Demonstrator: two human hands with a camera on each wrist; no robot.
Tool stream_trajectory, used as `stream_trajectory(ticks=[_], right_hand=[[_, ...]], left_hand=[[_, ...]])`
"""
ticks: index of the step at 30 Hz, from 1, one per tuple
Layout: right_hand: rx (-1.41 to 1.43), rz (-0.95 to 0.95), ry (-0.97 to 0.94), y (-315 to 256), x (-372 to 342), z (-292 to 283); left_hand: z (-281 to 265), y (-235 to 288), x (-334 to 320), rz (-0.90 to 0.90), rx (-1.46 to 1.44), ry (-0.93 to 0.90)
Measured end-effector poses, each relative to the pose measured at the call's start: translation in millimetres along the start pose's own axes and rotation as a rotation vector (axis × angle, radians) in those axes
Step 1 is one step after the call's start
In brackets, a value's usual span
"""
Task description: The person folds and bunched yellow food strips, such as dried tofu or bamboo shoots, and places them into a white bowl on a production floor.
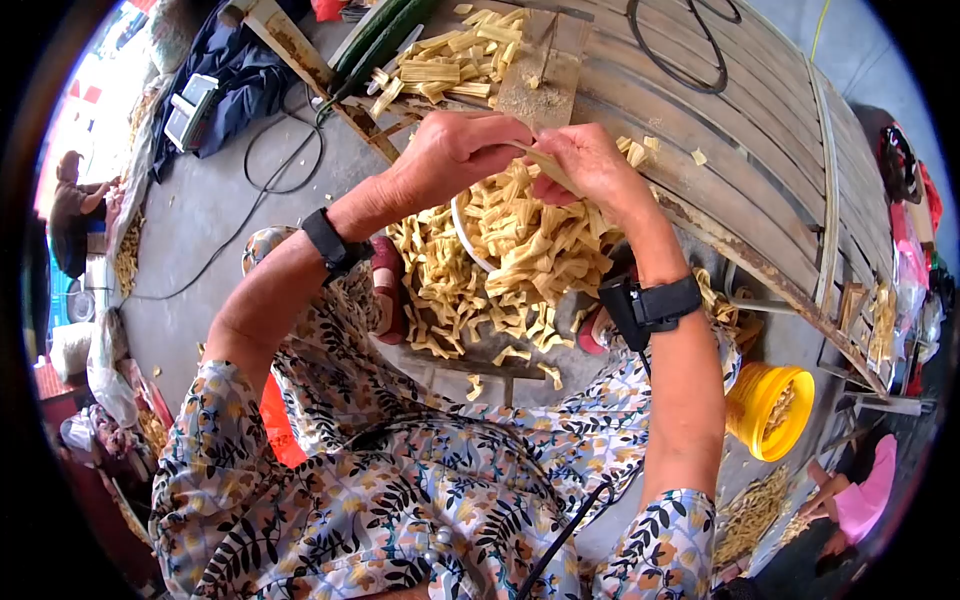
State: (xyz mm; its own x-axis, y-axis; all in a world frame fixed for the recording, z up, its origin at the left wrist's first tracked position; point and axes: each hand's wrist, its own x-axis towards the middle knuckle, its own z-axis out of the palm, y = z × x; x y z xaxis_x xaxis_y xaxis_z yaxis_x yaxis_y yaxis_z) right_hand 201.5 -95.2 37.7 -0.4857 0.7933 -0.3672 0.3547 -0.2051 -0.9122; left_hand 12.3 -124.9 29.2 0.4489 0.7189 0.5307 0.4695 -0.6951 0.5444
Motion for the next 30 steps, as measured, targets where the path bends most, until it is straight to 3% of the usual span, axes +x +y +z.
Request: stream_trajectory(ticks=[2, 5, 9, 12, 13, 14, 15, 16, 18, 20, 23, 24, 25, 27, 30], right_hand=[[-0.010, 0.131, -0.040, -4, -3, 0], [-0.019, 0.026, -0.117, 12, -2, 10], [0.291, -0.176, -0.542, -23, -27, 27], [0.568, -0.399, -0.408, -12, -12, 22], [0.556, -0.337, -0.300, -19, -12, 17], [0.419, -0.377, -0.194, -17, -9, 18], [0.281, -0.415, -0.091, -11, -4, 21], [0.144, -0.451, 0.009, -7, -1, 23], [-0.044, -0.408, 0.057, -2, -1, 24], [-0.159, -0.332, 0.077, -3, -4, 23], [-0.238, -0.658, 0.189, 10, 4, 26], [-0.078, -0.611, 0.275, 14, 8, 28], [-0.213, -0.618, 0.392, 15, 7, 25], [-0.483, -0.628, 0.619, 13, 5, 24], [-0.187, -0.493, 0.441, 12, 11, 23]], left_hand=[[-7, 1, 0, 0.066, 0.051, -0.025], [-20, -8, 0, -0.130, -0.202, -0.139], [-34, -30, 3, -0.374, -0.397, -0.169], [-11, -24, -7, -0.598, -0.750, -0.192], [-2, -19, -9, -0.648, -0.862, -0.247], [8, -24, -14, -0.571, -0.969, -0.374], [22, -30, -18, -0.571, -1.395, -0.433], [30, -31, -22, -0.570, -1.601, -0.459], [40, -30, -27, -0.611, -1.924, -0.522], [48, -25, -29, -0.694, -1.906, -0.392], [41, -20, -23, -0.775, -1.731, -0.214], [38, -16, -19, -0.834, -1.599, -0.109], [34, -13, -15, -0.888, -1.466, -0.005], [29, -9, -8, -0.811, -1.174, 0.139], [23, -7, -4, -0.705, -0.895, 0.183]])
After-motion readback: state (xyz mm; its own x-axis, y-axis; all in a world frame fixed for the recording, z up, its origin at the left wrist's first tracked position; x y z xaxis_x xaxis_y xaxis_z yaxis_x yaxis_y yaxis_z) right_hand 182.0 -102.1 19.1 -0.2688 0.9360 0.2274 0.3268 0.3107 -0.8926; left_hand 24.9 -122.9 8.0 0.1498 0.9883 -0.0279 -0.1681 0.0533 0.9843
